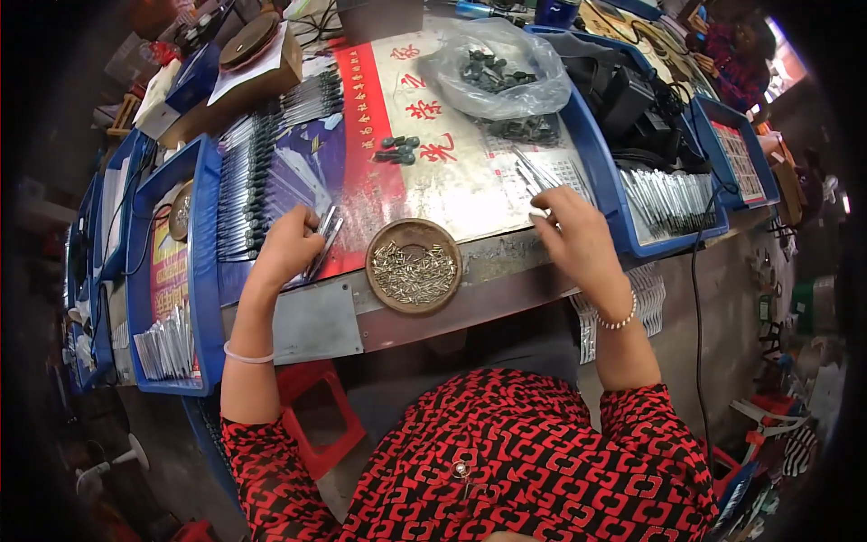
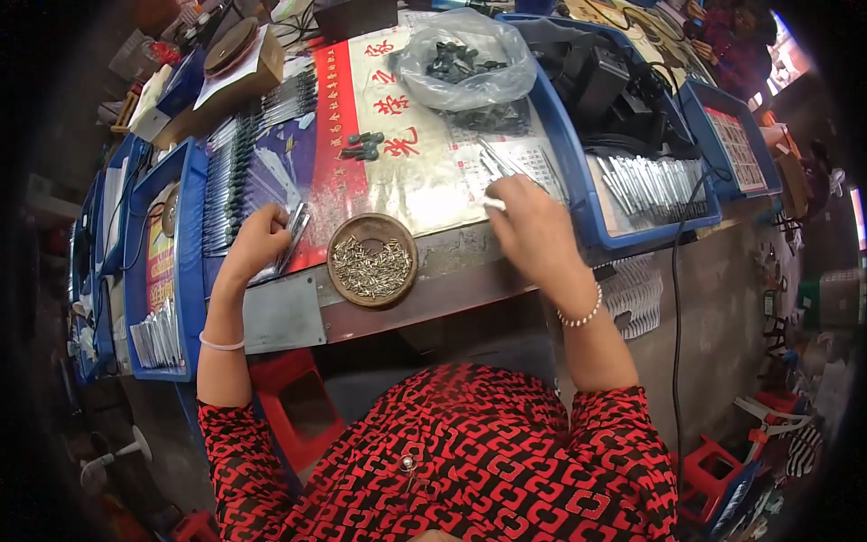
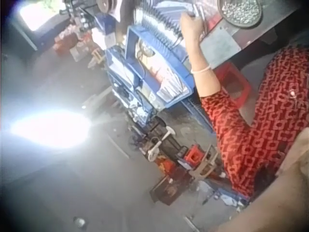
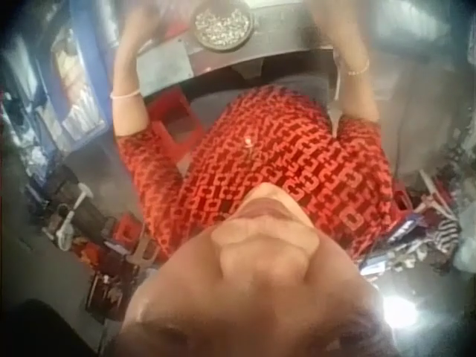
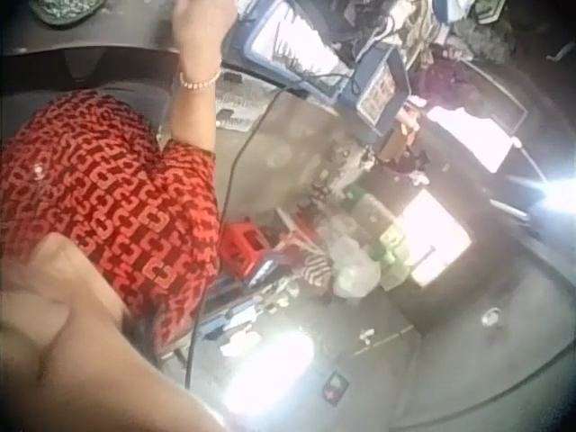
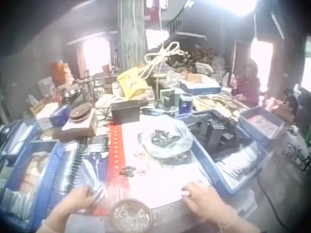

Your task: The person assembles small components at a workbench by fitting metal strips, plastic pieces, and metal pins together by hand.

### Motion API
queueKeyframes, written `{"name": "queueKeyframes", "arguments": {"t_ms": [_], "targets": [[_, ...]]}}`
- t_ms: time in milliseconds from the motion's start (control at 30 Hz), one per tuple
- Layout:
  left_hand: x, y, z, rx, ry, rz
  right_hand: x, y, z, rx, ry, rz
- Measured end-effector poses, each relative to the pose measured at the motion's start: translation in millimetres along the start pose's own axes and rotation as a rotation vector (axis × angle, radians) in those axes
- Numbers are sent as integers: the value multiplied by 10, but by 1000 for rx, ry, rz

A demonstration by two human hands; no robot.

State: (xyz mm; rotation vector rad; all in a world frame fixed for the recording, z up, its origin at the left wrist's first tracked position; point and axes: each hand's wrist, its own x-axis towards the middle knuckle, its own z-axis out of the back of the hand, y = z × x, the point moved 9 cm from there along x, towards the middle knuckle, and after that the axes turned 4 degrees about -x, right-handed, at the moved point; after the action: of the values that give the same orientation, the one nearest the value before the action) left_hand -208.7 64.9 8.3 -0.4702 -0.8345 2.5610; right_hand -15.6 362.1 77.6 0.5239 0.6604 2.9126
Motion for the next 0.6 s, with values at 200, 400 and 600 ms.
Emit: {"name": "queueKeyframes", "arguments": {"t_ms": [200,400,600], "targets": [[-64,150,106,-175,-99,-5,464,-279,-130,-151,-39,75],[-653,-300,273,-608,-307,-116,935,-431,-390,-373,52,-33],[-1253,-602,-94,-929,-232,-106,1101,-360,-587,-509,145,-81]]}}
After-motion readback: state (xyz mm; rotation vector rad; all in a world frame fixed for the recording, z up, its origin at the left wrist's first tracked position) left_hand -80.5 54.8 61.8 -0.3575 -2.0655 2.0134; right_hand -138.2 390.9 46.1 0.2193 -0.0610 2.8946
